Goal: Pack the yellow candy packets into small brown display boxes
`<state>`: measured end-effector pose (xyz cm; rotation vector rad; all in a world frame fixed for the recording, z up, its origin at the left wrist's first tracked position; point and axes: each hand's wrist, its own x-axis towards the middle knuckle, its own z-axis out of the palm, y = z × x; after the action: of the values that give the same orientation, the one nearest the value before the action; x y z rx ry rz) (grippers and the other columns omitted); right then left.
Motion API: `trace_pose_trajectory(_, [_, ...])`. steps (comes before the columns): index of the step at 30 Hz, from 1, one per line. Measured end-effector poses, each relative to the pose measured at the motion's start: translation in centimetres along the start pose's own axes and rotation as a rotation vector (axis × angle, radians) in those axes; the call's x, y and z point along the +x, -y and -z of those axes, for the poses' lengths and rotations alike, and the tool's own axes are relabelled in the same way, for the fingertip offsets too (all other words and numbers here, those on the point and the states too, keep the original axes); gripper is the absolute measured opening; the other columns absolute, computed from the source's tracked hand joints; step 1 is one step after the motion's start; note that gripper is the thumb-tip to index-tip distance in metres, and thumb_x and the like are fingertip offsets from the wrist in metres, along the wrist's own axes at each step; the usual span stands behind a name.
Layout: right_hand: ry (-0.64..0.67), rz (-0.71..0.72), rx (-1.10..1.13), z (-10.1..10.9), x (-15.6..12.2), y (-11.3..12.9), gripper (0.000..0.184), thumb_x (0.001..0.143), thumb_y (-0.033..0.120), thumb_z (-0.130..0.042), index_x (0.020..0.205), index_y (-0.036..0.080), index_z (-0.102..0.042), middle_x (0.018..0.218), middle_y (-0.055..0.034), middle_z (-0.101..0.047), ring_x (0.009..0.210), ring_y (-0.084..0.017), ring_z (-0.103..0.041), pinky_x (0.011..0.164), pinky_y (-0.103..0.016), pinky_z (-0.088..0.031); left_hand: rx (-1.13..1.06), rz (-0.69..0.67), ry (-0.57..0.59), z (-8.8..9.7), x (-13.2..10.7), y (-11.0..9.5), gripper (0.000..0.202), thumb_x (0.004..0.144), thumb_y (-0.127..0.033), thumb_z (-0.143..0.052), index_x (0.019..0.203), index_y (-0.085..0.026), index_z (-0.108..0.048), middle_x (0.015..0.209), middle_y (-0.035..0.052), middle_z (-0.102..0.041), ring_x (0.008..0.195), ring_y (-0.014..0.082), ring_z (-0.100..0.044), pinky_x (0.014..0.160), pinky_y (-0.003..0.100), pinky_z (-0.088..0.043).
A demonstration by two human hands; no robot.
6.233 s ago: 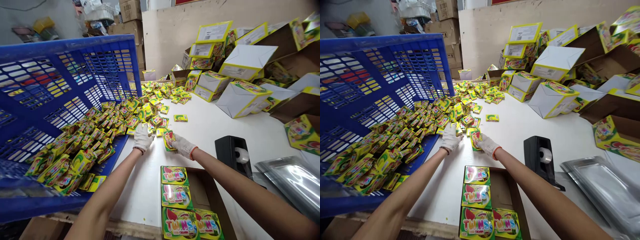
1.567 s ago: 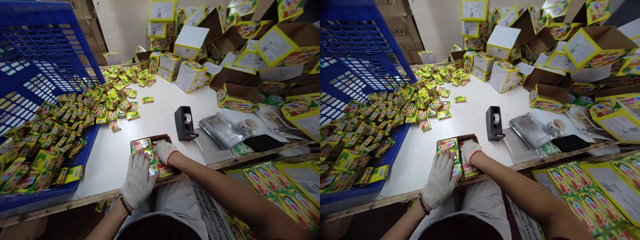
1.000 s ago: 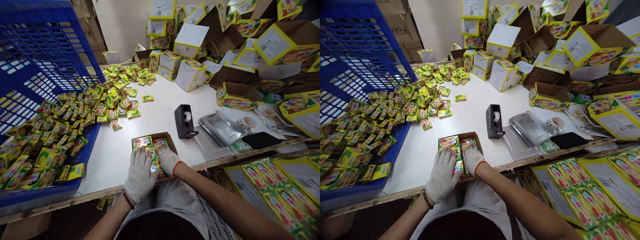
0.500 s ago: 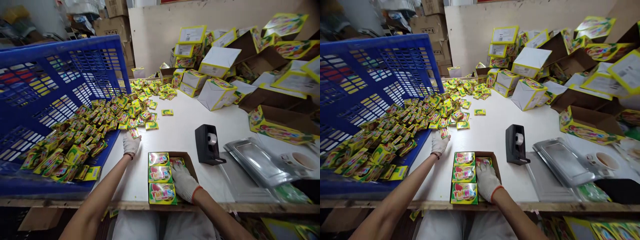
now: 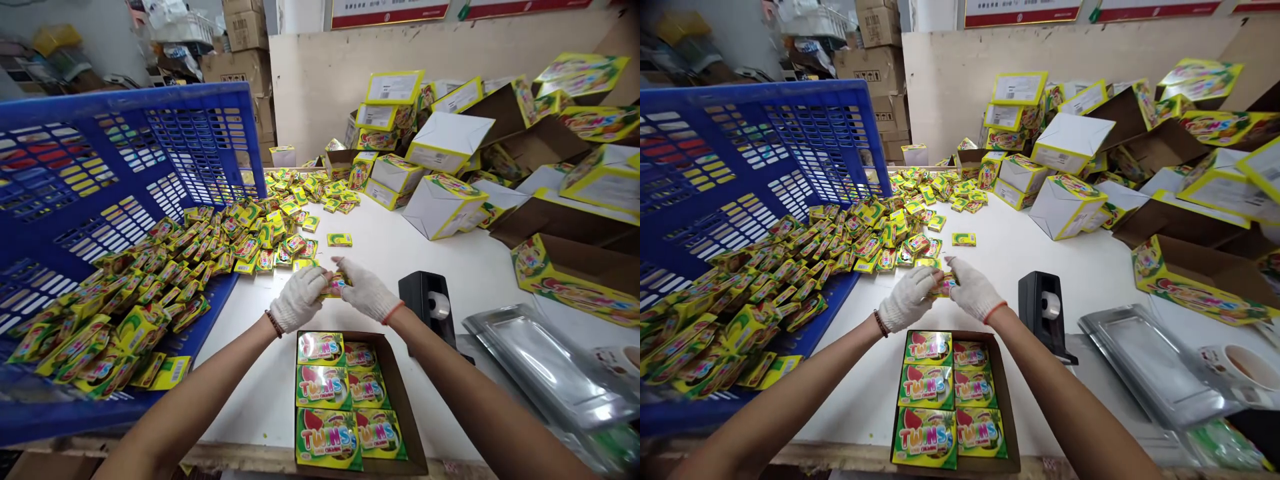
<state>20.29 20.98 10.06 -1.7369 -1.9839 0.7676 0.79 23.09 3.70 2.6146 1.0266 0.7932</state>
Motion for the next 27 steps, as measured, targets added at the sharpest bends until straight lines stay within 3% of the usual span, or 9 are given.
trace_pose_trajectory(4, [0.201, -0.173, -0.192, -1.0, 2.8, -2.2, 0.034, 0.077, 0.011, -0.064, 0.11, 0.017, -0.068, 0.108, -0.0095, -0.072, 0.095, -0.021, -0.065, 0.078, -0.028, -0.045, 0.028, 0.26, 0.069, -1.4, 3.3, 2.8, 0.036, 0.092, -0.025, -0.053, 0.127, -0.017, -0.059, 0.127, 0.0131, -0.062, 0.122, 0.0242, -0.055, 0.108, 0.04, -0.043])
trace_pose_trajectory(9, [0.219, -0.312, -0.171, -2.1, 1.9, -6.5, 0.013, 0.072, 0.007, -0.065, 0.082, 0.016, -0.067, 0.087, -0.0093, -0.073, 0.085, -0.024, -0.067, 0.073, -0.03, -0.045, 0.048, 0.448, 0.073, -3.6, 5.5, 6.3, 0.037, 0.076, -0.017, -0.072, 0.112, -0.013, -0.065, 0.115, 0.0162, -0.065, 0.117, 0.0334, -0.056, 0.11, 0.052, -0.035])
trace_pose_trajectory(12, [0.171, -0.319, -0.044, -3.4, 2.4, -7.6, 0.016, 0.09, 0.022, -0.051, 0.094, 0.016, -0.065, 0.09, -0.0096, -0.073, 0.084, -0.021, -0.067, 0.07, -0.028, -0.048, -0.002, 0.52, 0.053, -5.2, 6.1, 4.8, 0.025, 0.088, -0.024, -0.062, 0.111, -0.015, -0.065, 0.107, 0.0109, -0.068, 0.103, 0.0257, -0.062, 0.099, 0.041, -0.044])
trace_pose_trajectory(15, [0.068, -0.231, 0.414, -4.7, 4.1, -7.5, 0.038, 0.099, 0.04, -0.034, 0.115, 0.016, -0.059, 0.094, -0.0101, -0.073, 0.085, -0.021, -0.069, 0.07, -0.03, -0.052, -0.063, 0.545, 0.047, -6.6, 6.8, 2.6, 0.032, 0.101, -0.033, -0.04, 0.104, -0.02, -0.068, 0.093, 0.0026, -0.07, 0.083, 0.0161, -0.063, 0.081, 0.027, -0.049])
trace_pose_trajectory(18, [-0.027, -0.237, 0.705, -4.7, 5.4, -6.7, 0.042, 0.094, 0.048, -0.044, 0.121, 0.018, -0.055, 0.097, -0.0107, -0.073, 0.084, -0.024, -0.069, 0.071, -0.033, -0.054, -0.035, 0.61, 0.021, -6.3, 7.5, 2.6, 0.049, 0.104, -0.037, -0.028, 0.092, -0.018, -0.07, 0.09, 0.0057, -0.07, 0.082, 0.0176, -0.063, 0.078, 0.028, -0.048])
trace_pose_trajectory(21, [-0.042, -0.289, 0.243, -3.8, 5.7, -5.9, 0.039, 0.088, 0.032, -0.057, 0.125, 0.019, -0.053, 0.108, -0.0111, -0.072, 0.092, -0.024, -0.068, 0.079, -0.033, -0.051, 0.098, 0.686, -0.026, -4.5, 8.2, 5.1, 0.04, 0.1, -0.04, -0.038, 0.106, -0.015, -0.068, 0.119, 0.0151, -0.064, 0.11, 0.0271, -0.058, 0.095, 0.038, -0.044])
trace_pose_trajectory(23, [0.021, -0.19, -0.216, -3.5, 5.3, -5.5, 0.047, 0.087, 0.02, -0.058, 0.133, 0.019, -0.05, 0.119, -0.0134, -0.068, 0.103, -0.026, -0.065, 0.086, -0.035, -0.048, 0.248, 0.712, 0.0, -3.8, 8.6, 7.0, 0.044, 0.091, -0.043, -0.055, 0.125, -0.014, -0.06, 0.135, 0.0193, -0.056, 0.124, 0.0346, -0.049, 0.106, 0.048, -0.035])
trace_pose_trajectory(25, [0.101, -0.076, -0.591, -3.9, 4.9, -5.2, 0.052, 0.09, 0.016, -0.052, 0.141, 0.018, -0.045, 0.129, -0.0176, -0.062, 0.111, -0.03, -0.061, 0.091, -0.04, -0.044, 0.355, 0.697, 0.064, -3.8, 8.8, 8.0, 0.06, 0.083, -0.04, -0.065, 0.135, -0.014, -0.052, 0.139, 0.0221, -0.052, 0.13, 0.0393, -0.044, 0.112, 0.058, -0.024])
trace_pose_trajectory(27, [0.141, -0.032, -0.779, -4.8, 4.8, -4.9, 0.049, 0.095, 0.019, -0.044, 0.143, 0.013, -0.043, 0.132, -0.0213, -0.058, 0.114, -0.032, -0.059, 0.093, -0.043, -0.042, 0.359, 0.629, 0.122, -4.5, 8.9, 7.9, 0.064, 0.079, -0.032, -0.068, 0.137, -0.014, -0.051, 0.137, 0.0215, -0.054, 0.131, 0.0391, -0.042, 0.116, 0.061, -0.014])
